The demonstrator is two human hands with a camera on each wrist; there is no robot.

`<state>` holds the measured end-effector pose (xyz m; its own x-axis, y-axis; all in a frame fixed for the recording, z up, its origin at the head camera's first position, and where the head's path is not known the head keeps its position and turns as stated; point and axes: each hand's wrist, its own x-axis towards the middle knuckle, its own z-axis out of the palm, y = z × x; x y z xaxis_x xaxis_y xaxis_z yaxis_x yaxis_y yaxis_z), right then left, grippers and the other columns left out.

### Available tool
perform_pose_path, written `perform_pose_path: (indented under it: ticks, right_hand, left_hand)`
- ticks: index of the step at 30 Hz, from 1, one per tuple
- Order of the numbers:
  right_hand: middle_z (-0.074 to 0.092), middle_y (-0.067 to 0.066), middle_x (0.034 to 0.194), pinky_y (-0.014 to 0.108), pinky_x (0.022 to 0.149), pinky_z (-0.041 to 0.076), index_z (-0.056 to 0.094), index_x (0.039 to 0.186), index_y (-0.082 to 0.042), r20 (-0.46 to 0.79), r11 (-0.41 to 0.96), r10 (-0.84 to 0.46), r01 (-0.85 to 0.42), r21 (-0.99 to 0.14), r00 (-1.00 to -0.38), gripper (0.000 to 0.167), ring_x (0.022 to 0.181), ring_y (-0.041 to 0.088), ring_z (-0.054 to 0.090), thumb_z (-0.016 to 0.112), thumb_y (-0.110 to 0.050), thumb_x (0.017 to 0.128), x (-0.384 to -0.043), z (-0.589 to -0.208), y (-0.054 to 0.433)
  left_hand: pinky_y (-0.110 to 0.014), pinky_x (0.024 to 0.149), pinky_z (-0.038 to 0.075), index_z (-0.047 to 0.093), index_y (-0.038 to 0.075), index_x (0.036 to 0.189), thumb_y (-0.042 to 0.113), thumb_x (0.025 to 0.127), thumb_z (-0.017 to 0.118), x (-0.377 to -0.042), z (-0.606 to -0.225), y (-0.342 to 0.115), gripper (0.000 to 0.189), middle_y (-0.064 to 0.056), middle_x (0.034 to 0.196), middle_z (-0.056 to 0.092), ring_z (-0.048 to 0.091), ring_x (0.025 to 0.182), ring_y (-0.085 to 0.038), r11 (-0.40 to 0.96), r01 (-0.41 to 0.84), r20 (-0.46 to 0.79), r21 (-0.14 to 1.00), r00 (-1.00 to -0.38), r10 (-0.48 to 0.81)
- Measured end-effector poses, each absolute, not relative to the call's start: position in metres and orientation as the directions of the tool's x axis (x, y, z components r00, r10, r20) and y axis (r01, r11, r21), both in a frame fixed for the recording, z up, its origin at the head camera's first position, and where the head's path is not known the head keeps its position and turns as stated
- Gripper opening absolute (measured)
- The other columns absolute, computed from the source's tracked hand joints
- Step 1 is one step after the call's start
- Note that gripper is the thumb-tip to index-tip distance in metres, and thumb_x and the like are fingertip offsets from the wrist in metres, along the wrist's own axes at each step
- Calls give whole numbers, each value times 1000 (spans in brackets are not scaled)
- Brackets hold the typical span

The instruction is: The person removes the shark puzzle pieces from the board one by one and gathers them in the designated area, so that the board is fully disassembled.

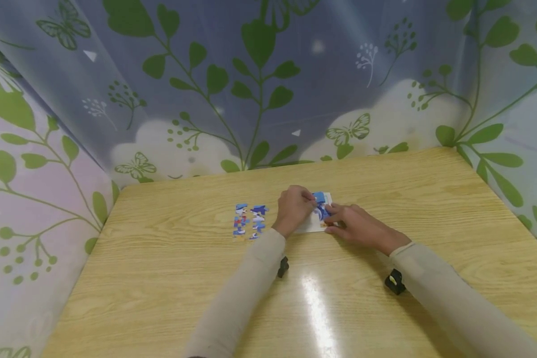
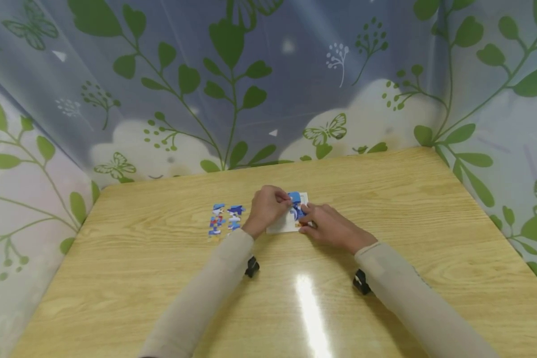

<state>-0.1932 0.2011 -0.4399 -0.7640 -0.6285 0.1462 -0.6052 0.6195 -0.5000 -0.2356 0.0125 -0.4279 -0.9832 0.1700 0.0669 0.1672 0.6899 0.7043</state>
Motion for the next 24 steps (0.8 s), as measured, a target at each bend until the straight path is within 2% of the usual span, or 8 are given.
perform_pose_path:
  ticks: [9, 14, 24]
  right_hand:
    - [58, 33, 131, 61, 105, 41, 75, 112, 3, 144, 630, -621, -599, -494, -771, 20, 130, 51, 49, 71, -7, 94, -192, -438, 200]
    - [56, 33, 134, 62, 106, 39, 75, 113, 3, 137, 639, -615, -593, -490, -776, 21, 130, 51, 48, 71, -8, 95, -192, -438, 200]
    - [54, 34, 136, 63, 107, 37, 75, 114, 3, 132, 641, -613, -587, -495, -779, 22, 132, 51, 47, 70, -9, 96, -190, -438, 200]
  left_hand:
    - [-31, 69, 56, 78, 6, 87, 9, 90, 76, -233, -423, -16, 5, -7, 90, 76, 69, 78, -19, 660, 161, 73, 734, -984, 160]
    - [-35, 70, 56, 77, 3, 88, 6, 90, 74, -233, -425, -35, 5, -9, 92, 76, 70, 80, -21, 631, 183, 100, 754, -981, 165]
    - [-37, 73, 59, 77, 2, 91, 6, 89, 74, -233, -422, -68, 5, -11, 93, 76, 71, 82, -24, 643, 149, 86, 751, -988, 130]
